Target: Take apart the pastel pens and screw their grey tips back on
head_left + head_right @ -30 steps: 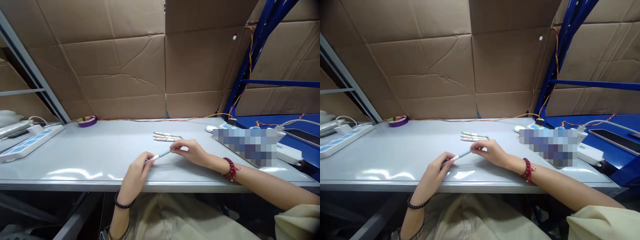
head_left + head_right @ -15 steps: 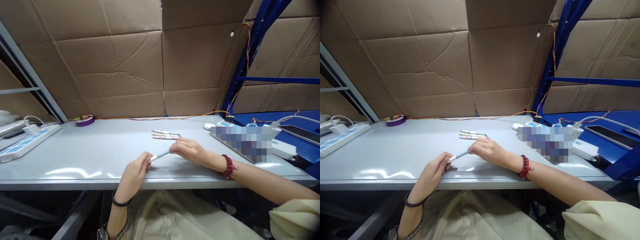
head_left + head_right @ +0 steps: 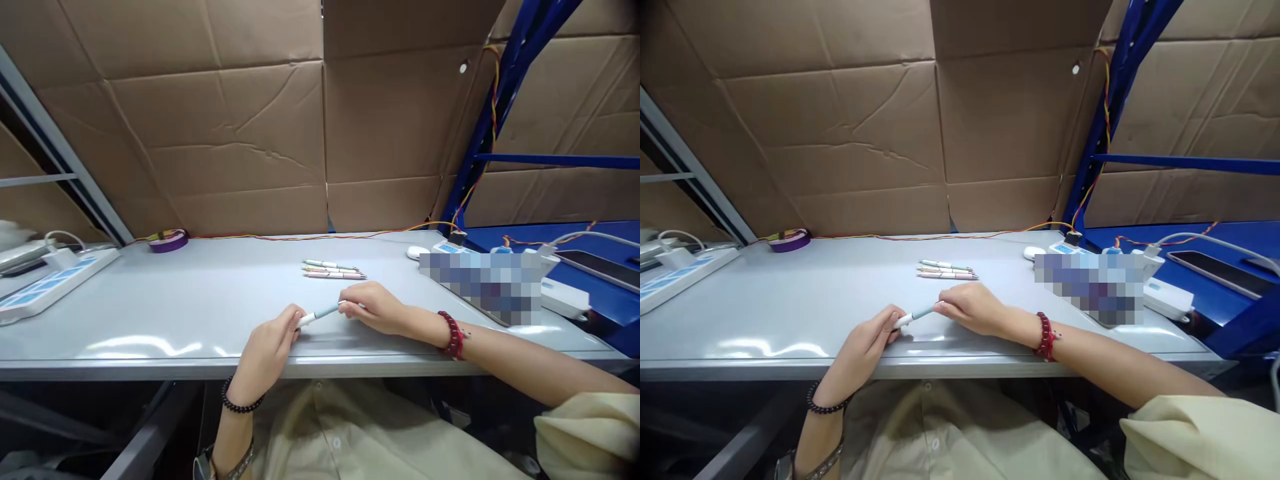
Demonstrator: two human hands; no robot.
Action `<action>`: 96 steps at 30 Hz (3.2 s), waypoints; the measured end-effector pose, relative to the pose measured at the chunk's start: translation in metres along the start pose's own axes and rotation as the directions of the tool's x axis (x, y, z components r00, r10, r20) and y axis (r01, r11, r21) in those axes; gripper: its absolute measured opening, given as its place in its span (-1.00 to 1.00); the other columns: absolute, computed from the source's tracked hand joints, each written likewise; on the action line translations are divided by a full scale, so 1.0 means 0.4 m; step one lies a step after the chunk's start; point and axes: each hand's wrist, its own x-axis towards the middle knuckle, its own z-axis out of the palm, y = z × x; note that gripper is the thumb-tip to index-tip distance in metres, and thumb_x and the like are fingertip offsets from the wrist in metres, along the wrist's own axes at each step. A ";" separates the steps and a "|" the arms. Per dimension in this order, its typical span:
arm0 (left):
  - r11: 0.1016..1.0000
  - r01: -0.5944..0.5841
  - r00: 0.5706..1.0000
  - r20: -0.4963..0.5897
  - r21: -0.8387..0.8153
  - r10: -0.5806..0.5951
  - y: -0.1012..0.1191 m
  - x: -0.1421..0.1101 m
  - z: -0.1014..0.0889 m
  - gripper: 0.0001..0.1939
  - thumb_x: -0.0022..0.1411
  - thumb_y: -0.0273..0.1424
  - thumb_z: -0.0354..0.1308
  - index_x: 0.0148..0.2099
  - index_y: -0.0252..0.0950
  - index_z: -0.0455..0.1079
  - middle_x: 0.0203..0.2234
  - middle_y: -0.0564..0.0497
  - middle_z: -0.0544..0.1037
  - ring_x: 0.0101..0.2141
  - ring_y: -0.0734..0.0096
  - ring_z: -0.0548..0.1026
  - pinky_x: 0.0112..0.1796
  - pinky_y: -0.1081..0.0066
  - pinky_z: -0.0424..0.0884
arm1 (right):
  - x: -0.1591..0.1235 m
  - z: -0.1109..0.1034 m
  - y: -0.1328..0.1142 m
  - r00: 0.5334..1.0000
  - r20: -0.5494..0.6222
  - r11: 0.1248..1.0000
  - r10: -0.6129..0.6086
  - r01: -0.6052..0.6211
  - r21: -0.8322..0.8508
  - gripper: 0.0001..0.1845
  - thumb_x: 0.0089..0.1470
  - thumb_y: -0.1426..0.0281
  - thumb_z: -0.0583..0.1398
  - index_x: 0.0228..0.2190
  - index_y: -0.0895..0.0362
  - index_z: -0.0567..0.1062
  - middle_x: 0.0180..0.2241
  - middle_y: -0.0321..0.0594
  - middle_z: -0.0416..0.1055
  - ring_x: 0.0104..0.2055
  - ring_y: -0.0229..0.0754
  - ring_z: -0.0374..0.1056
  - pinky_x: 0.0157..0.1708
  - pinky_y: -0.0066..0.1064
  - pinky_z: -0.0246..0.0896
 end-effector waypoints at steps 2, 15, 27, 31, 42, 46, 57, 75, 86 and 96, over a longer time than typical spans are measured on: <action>1.000 0.012 1.000 -0.014 -0.004 -0.012 0.000 0.000 0.001 -0.65 0.37 -0.22 -0.37 -0.33 -0.20 0.14 -0.62 0.13 0.22 -0.57 0.41 0.27 -0.45 0.44 0.19 | 0.002 -0.009 -0.003 1.000 -0.019 1.000 -0.022 0.022 -0.015 -0.65 0.17 0.17 0.05 -0.15 0.15 0.37 -0.33 -0.15 0.47 -0.36 -0.19 0.36 -0.33 -0.35 0.26; 1.000 -0.007 1.000 0.005 -0.013 0.007 -0.002 -0.003 -0.002 -0.65 0.37 -0.22 -0.37 -0.34 -0.20 0.14 -0.62 0.13 0.21 -0.58 0.41 0.23 -0.46 0.44 0.16 | 0.004 -0.027 0.005 0.978 -0.040 0.974 -0.203 0.198 -0.109 -0.74 0.23 0.31 0.01 -0.38 0.15 0.42 -0.46 -0.18 0.44 -0.42 -0.24 0.31 -0.41 -0.43 0.19; 1.000 -0.006 1.000 0.002 0.004 0.006 -0.002 -0.004 -0.001 -0.65 0.37 -0.22 -0.35 -0.35 -0.20 0.16 -0.64 0.15 0.21 -0.60 0.43 0.22 -0.48 0.46 0.15 | 0.001 -0.028 -0.011 0.981 0.141 0.988 0.134 -0.144 0.063 -0.43 0.25 0.15 -0.11 -0.61 0.16 0.43 -0.69 -0.31 0.35 -0.66 -0.34 0.20 -0.56 -0.48 0.07; 1.000 -0.003 1.000 -0.014 0.006 0.003 -0.003 -0.005 0.001 -0.66 0.36 -0.23 -0.35 -0.35 -0.19 0.16 -0.63 0.14 0.25 -0.59 0.41 0.24 -0.48 0.46 0.17 | 0.000 -0.045 0.009 0.997 -0.018 0.993 -0.075 0.073 -0.089 -0.61 0.11 0.11 0.11 -0.17 0.13 0.43 -0.35 -0.19 0.49 -0.39 -0.23 0.37 -0.39 -0.43 0.22; 1.000 -0.014 1.000 -0.020 -0.026 0.014 0.001 -0.004 -0.001 -0.64 0.37 -0.22 -0.33 -0.34 -0.20 0.20 -0.59 0.13 0.29 -0.55 0.44 0.28 -0.43 0.45 0.20 | 0.003 -0.017 -0.006 0.996 0.031 0.992 -0.081 0.083 -0.092 -0.54 0.27 0.24 -0.12 -0.60 0.13 0.29 -0.63 -0.29 0.25 -0.57 -0.29 0.11 -0.54 -0.44 0.01; 0.994 -0.012 0.999 -0.038 -0.106 0.008 0.001 -0.005 -0.007 -0.66 0.35 -0.22 -0.23 -0.28 -0.22 0.31 -0.54 0.10 0.39 -0.49 0.44 0.34 -0.41 0.47 0.23 | 0.006 -0.009 -0.019 0.975 0.141 0.949 0.174 -0.204 0.242 -0.50 0.24 0.18 -0.11 -0.67 0.12 0.16 -0.70 -0.41 0.03 -0.64 -0.34 -0.07 -0.60 -0.47 -0.07; 0.993 -0.118 0.967 -0.230 -0.023 0.110 -0.023 0.001 0.010 -0.87 0.18 -0.36 0.10 -0.18 -0.15 0.39 -0.32 0.06 0.45 -0.33 0.37 0.40 -0.29 0.40 0.32 | 0.011 -0.006 -0.003 0.890 0.274 0.763 0.364 -0.454 0.460 -0.45 0.20 0.09 -0.09 -0.70 0.12 0.13 -0.74 -0.41 0.05 -0.66 -0.35 -0.04 -0.60 -0.46 -0.07; 0.959 -0.076 0.922 -0.385 -0.273 -0.037 -0.023 -0.011 0.008 -0.90 0.05 -0.30 0.25 -0.36 -0.19 0.52 -0.40 0.04 0.57 -0.39 0.35 0.49 -0.36 0.43 0.40 | 0.005 -0.010 0.005 0.976 0.147 0.949 0.158 -0.191 0.251 -0.75 0.18 0.27 0.05 -0.38 0.17 0.41 -0.49 -0.27 0.41 -0.48 -0.30 0.25 -0.44 -0.49 0.14; 0.011 -0.385 0.794 -0.337 -0.923 -0.505 0.015 0.045 0.053 -0.60 -0.18 -0.13 0.37 -0.29 -0.19 0.45 -0.44 0.15 0.51 -0.55 0.66 0.42 -0.47 0.64 0.42 | -0.002 0.007 -0.031 0.979 0.195 0.981 0.055 -0.090 0.174 -0.71 0.19 0.27 0.04 -0.40 0.20 0.43 -0.54 -0.29 0.33 -0.53 -0.34 0.14 -0.51 -0.53 0.01; -0.488 -0.324 0.935 -0.195 -0.811 -0.297 0.030 0.035 0.048 -0.63 0.26 -0.17 -0.08 -0.51 -0.29 0.14 -0.65 0.15 0.19 -0.59 0.55 0.24 -0.40 0.43 0.36 | -0.005 0.020 -0.027 0.984 0.179 0.997 -0.025 0.011 0.075 -0.76 0.16 0.28 0.09 -0.41 0.18 0.43 -0.53 -0.30 0.35 -0.53 -0.34 0.14 -0.50 -0.54 0.00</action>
